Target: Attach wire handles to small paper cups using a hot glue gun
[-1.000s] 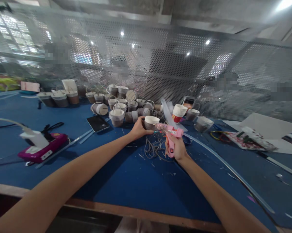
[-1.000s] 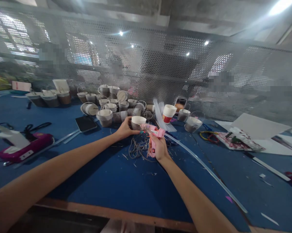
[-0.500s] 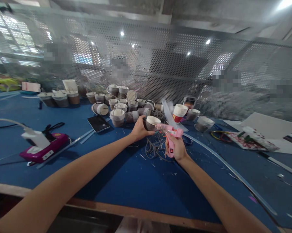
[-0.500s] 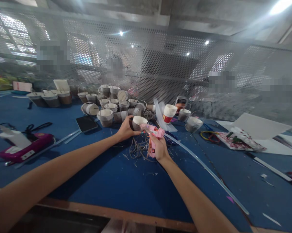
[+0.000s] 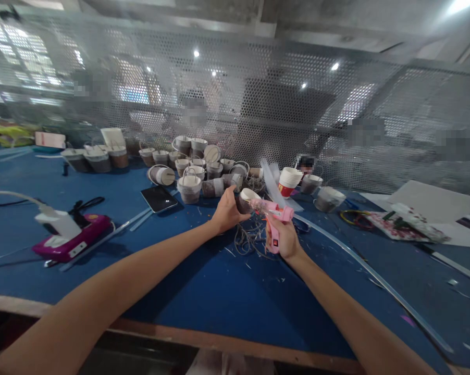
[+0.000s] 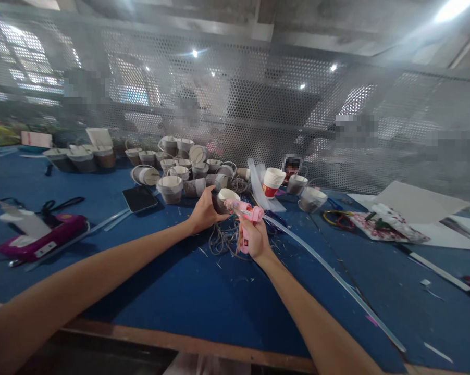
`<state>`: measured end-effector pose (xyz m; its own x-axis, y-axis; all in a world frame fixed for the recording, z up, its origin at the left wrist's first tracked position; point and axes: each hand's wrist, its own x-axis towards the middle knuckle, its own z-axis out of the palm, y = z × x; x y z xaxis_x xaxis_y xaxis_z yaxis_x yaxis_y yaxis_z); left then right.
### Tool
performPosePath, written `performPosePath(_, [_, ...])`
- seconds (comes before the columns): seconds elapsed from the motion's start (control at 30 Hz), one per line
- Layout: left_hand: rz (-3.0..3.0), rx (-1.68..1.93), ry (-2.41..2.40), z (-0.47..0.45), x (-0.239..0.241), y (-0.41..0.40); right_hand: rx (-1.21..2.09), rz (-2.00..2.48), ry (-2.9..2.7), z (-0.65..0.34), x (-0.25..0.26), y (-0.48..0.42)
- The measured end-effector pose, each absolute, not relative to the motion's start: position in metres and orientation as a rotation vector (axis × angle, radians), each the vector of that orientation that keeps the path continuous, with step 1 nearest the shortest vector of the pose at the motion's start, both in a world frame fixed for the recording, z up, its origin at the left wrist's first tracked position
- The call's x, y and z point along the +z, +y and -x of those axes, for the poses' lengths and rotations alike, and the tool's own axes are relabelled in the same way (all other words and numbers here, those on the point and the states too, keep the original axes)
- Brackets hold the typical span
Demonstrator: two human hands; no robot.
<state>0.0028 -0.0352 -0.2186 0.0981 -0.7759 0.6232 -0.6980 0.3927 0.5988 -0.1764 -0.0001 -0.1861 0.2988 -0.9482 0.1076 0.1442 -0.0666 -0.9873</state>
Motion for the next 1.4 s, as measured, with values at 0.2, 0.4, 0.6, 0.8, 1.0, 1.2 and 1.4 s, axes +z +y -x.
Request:
performPosePath(0.2, [-1.333, 0.026, -1.650, 0.001, -0.217, -0.031, -1.112, 1.356, 0.842, 0.177, -0.186, 0.001])
performPosePath(0.4, [-1.388, 0.031, -1.610, 0.003, -0.216, -0.029, -1.212, 1.390, 0.735, 0.181, -0.188, -0.002])
performPosePath(0.6, [-1.408, 0.037, -1.577, 0.003, -0.212, -0.026, -1.231, 1.559, 0.780, 0.185, -0.192, -0.001])
performPosePath(0.8, [-1.443, 0.062, -1.590, 0.003, -0.212, -0.025, -1.209, 1.667, 0.848, 0.183, -0.194, 0.001])
performPosePath(1.0, [-1.485, 0.153, -1.622, 0.004, -0.213, -0.025, -1.194, 1.697, 0.851, 0.183, -0.196, -0.002])
performPosePath(1.2, [-1.496, 0.210, -1.640, 0.004, -0.214, -0.027, -1.179, 1.704, 0.864, 0.183, -0.196, -0.002])
performPosePath(1.4, [-1.469, 0.221, -1.624, 0.003, -0.217, -0.028, -1.186, 1.785, 0.867, 0.183, -0.196, 0.000])
